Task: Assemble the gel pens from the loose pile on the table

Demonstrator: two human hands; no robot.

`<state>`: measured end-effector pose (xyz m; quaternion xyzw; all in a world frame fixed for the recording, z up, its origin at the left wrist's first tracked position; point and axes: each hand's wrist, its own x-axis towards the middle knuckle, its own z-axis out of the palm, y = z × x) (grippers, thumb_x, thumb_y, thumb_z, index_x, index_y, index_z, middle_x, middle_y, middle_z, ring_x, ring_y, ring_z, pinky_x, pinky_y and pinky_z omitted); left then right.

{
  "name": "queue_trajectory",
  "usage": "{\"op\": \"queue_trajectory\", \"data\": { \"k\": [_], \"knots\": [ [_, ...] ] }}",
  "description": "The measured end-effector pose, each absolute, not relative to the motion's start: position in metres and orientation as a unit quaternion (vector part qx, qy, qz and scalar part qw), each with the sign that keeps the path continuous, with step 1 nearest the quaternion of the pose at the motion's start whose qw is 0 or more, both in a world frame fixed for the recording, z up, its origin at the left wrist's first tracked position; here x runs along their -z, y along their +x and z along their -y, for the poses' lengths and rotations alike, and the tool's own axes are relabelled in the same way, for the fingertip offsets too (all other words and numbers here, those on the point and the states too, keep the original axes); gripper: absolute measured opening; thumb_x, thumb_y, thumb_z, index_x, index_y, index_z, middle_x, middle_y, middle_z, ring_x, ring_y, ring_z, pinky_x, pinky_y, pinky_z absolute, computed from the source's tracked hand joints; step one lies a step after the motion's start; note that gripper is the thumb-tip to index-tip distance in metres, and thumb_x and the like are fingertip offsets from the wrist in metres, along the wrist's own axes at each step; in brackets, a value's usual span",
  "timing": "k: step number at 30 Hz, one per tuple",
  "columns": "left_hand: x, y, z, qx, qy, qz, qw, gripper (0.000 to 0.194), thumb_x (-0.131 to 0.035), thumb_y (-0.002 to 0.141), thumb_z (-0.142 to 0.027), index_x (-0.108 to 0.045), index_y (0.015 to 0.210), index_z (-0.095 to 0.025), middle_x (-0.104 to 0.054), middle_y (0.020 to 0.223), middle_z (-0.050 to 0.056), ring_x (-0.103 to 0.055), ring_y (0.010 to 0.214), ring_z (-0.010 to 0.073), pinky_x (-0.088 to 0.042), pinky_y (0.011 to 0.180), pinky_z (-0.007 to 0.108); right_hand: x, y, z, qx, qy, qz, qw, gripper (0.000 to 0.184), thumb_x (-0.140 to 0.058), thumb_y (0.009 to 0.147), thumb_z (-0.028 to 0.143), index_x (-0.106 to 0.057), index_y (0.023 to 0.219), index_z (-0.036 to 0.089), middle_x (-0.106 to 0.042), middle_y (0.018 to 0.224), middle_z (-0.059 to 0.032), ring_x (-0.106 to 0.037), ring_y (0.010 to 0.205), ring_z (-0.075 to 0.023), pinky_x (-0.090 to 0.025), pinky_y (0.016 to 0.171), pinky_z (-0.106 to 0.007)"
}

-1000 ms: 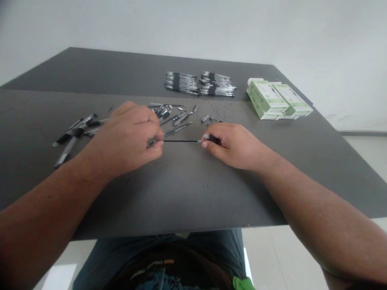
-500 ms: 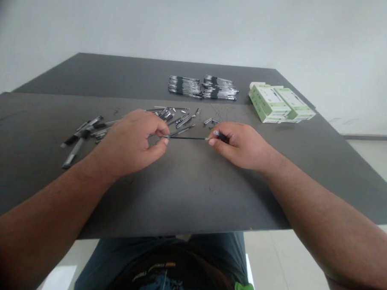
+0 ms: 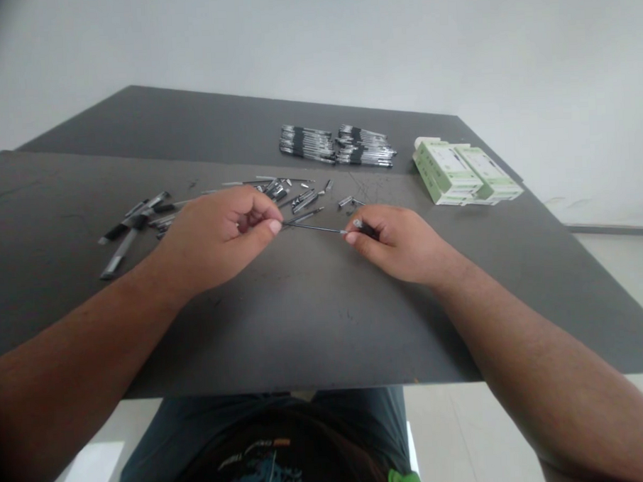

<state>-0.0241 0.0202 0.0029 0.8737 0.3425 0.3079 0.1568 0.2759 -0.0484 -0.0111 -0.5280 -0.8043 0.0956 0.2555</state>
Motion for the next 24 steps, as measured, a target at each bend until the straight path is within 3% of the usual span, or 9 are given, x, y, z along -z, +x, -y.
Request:
{"op": "queue_trajectory", "data": {
  "k": [6,10,14,24],
  "knots": [
    [-0.007,-0.024,-0.019,-0.327,0.842,-0.391,0.177,0.014,-0.066,0.09,-0.03,-0.078,0.09,-0.024,-0.075,0.078,-0.002,-0.066,0.07,0.0172,-0.051,0.071,0.031,0.013,0.277,0.048,-0.095,-0.538,0.801,0.245,0.02,-0.067,0.1,0.038,-0.078,0.11,0.025,-0.082,0.098,-0.0061,-0.076,0.085,-0.0261,-0.054,0.075,-0.038],
    [-0.009,-0.025,-0.017,-0.361,0.813,-0.42,0.176,0.011,-0.068,0.089,-0.028,-0.077,0.086,-0.024,-0.075,0.075,-0.003,-0.063,0.067,0.0157,-0.049,0.069,0.031,0.016,0.287,0.048,-0.134,-0.533,0.786,0.285,0.023,-0.062,0.102,0.033,-0.066,0.123,0.024,-0.079,0.101,-0.0068,-0.073,0.087,-0.0268,-0.054,0.078,-0.04],
    [-0.013,-0.027,-0.016,-0.393,0.799,-0.424,0.164,0.01,-0.07,0.089,-0.027,-0.075,0.08,-0.024,-0.072,0.07,-0.004,-0.059,0.063,0.0135,-0.045,0.063,0.03,0.017,0.292,0.047,-0.171,-0.523,0.774,0.314,0.015,-0.049,0.109,0.027,-0.062,0.116,0.025,-0.077,0.098,-0.006,-0.072,0.086,-0.0253,-0.054,0.077,-0.039],
    [-0.011,-0.028,-0.02,-0.444,0.775,-0.416,0.173,0.011,-0.07,0.086,-0.028,-0.075,0.077,-0.023,-0.071,0.066,-0.006,-0.061,0.062,0.012,-0.041,0.059,0.028,0.01,0.284,0.045,-0.067,-0.553,0.785,0.271,0.02,-0.055,0.104,0.03,-0.073,0.105,0.023,-0.078,0.091,-0.006,-0.072,0.081,-0.0249,-0.052,0.077,-0.038]
  ]
}}
